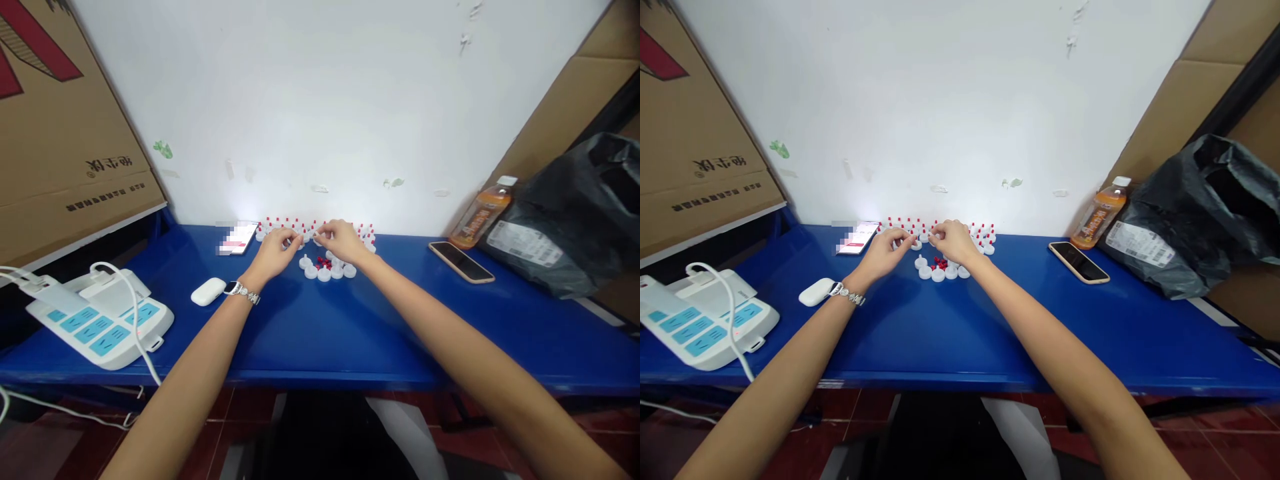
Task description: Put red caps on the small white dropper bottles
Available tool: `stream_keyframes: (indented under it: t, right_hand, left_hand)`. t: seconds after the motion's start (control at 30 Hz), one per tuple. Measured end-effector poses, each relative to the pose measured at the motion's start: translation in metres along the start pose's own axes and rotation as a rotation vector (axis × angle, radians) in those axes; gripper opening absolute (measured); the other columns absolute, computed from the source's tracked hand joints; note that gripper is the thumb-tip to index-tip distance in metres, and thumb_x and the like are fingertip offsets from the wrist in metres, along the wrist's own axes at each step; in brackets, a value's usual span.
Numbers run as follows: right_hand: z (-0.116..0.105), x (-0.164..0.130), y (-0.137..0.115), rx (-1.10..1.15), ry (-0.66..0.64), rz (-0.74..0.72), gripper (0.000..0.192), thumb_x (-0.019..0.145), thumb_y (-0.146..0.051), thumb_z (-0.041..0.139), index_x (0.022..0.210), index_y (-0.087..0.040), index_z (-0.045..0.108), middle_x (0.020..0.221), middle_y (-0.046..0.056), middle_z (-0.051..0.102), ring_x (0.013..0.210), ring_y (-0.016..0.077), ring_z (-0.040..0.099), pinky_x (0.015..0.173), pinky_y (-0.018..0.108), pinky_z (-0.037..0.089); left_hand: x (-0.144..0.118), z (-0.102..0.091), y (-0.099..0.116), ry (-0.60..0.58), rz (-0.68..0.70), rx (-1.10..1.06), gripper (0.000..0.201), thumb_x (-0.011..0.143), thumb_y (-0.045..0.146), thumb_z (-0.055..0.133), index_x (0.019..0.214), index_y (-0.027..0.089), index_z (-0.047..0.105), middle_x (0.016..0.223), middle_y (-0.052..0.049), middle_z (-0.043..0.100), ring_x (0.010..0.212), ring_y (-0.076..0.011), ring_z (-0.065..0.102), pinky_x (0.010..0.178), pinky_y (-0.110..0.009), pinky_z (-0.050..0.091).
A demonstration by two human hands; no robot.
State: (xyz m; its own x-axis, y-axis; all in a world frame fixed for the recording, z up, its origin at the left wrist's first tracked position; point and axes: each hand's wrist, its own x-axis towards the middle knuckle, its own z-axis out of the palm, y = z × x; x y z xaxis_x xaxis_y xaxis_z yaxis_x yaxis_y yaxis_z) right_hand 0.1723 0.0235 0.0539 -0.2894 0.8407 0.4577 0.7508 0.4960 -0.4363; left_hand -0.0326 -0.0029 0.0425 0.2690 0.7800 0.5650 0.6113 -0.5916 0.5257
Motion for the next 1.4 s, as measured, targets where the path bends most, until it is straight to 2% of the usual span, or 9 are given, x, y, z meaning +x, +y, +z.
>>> stream_keyframes:
  t: [0.2, 0.4, 0.5, 0.63, 0.83, 0.97, 1.17, 1.33, 1.4]
  right_hand:
    - [0.012, 0.023, -0.004, 0.027, -0.25, 0.032, 0.016, 0.082, -0.016, 0.063, 0.083, -0.015, 0.079, 0.081, 0.004, 0.076, 0.076, 0.0161, 0.067, 0.071, 0.024, 0.044]
    - [0.025, 0.035, -0.009, -0.012, -0.396, 0.046, 0.016, 0.083, -0.022, 0.065, 0.083, -0.016, 0.079, 0.08, 0.003, 0.077, 0.078, 0.0155, 0.068, 0.072, 0.021, 0.046]
    - [0.03, 0.041, -0.008, -0.017, -0.338, 0.064, 0.026, 0.089, -0.034, 0.06, 0.085, -0.016, 0.079, 0.078, 0.004, 0.076, 0.073, 0.0153, 0.066, 0.069, 0.022, 0.046]
    - [0.036, 0.051, -0.007, -0.074, -0.208, 0.119, 0.023, 0.086, -0.034, 0.064, 0.096, -0.018, 0.077, 0.088, 0.006, 0.076, 0.077, 0.0159, 0.066, 0.071, 0.024, 0.046]
    - [0.051, 0.064, -0.014, -0.106, -0.296, 0.168, 0.013, 0.076, -0.027, 0.075, 0.085, -0.018, 0.077, 0.085, 0.006, 0.074, 0.08, 0.0174, 0.066, 0.077, 0.026, 0.047]
    - [0.046, 0.063, -0.017, -0.05, -0.231, 0.169, 0.013, 0.08, -0.03, 0.07, 0.083, -0.018, 0.074, 0.084, 0.005, 0.074, 0.079, 0.0168, 0.066, 0.076, 0.027, 0.047]
    - [0.016, 0.036, -0.013, 0.191, 0.036, 0.11, 0.015, 0.09, -0.032, 0.054, 0.089, -0.019, 0.06, 0.082, 0.003, 0.069, 0.077, 0.0166, 0.064, 0.075, 0.029, 0.046]
    - [0.004, -0.004, -0.005, 0.643, -0.001, 0.151, 0.021, 0.098, -0.044, 0.037, 0.103, -0.024, 0.042, 0.081, -0.003, 0.062, 0.059, 0.0127, 0.063, 0.067, 0.027, 0.048]
    - [0.001, -0.019, -0.002, 0.677, -0.001, 0.159, 0.023, 0.099, -0.046, 0.033, 0.103, -0.025, 0.042, 0.081, -0.003, 0.059, 0.058, 0.0125, 0.061, 0.064, 0.027, 0.047]
  left_hand:
    - [0.0, -0.003, -0.009, 0.006, -0.063, 0.032, 0.035, 0.095, 0.041, 0.048, 0.078, 0.018, 0.068, 0.081, -0.005, 0.069, 0.079, -0.0187, 0.059, 0.073, -0.031, 0.043]
    - [0.0, -0.005, -0.021, 0.017, -0.129, 0.077, 0.034, 0.093, 0.042, 0.049, 0.075, 0.019, 0.065, 0.081, -0.004, 0.069, 0.076, -0.0183, 0.058, 0.07, -0.031, 0.041]
    - [0.0, -0.006, -0.024, 0.049, -0.144, 0.078, 0.033, 0.093, 0.041, 0.05, 0.074, 0.019, 0.065, 0.077, -0.004, 0.068, 0.072, -0.0175, 0.057, 0.067, -0.03, 0.039]
    - [0.0, -0.007, -0.026, 0.07, -0.176, 0.061, 0.033, 0.092, 0.041, 0.049, 0.077, 0.018, 0.067, 0.075, -0.004, 0.068, 0.069, -0.0172, 0.057, 0.065, -0.03, 0.039]
    - [-0.001, -0.006, -0.03, 0.063, -0.147, 0.077, 0.033, 0.092, 0.04, 0.049, 0.073, 0.018, 0.066, 0.071, -0.004, 0.067, 0.065, -0.0172, 0.056, 0.062, -0.03, 0.038]
    - [-0.001, -0.007, -0.03, 0.059, -0.146, 0.064, 0.031, 0.092, 0.04, 0.05, 0.078, 0.018, 0.067, 0.077, -0.005, 0.07, 0.068, -0.0175, 0.057, 0.065, -0.03, 0.041]
    - [-0.001, -0.006, -0.011, 0.084, -0.095, -0.024, 0.022, 0.091, 0.035, 0.056, 0.101, 0.018, 0.065, 0.094, -0.006, 0.069, 0.082, -0.0181, 0.06, 0.077, -0.032, 0.047]
    - [-0.002, 0.0, 0.009, 0.048, -0.007, -0.061, 0.023, 0.093, 0.038, 0.056, 0.103, 0.019, 0.064, 0.093, -0.005, 0.068, 0.079, -0.0164, 0.059, 0.075, -0.03, 0.047]
    - [-0.002, 0.005, 0.015, 0.034, -0.003, -0.077, 0.025, 0.096, 0.04, 0.053, 0.1, 0.019, 0.065, 0.092, -0.005, 0.069, 0.078, -0.0159, 0.059, 0.074, -0.029, 0.047]
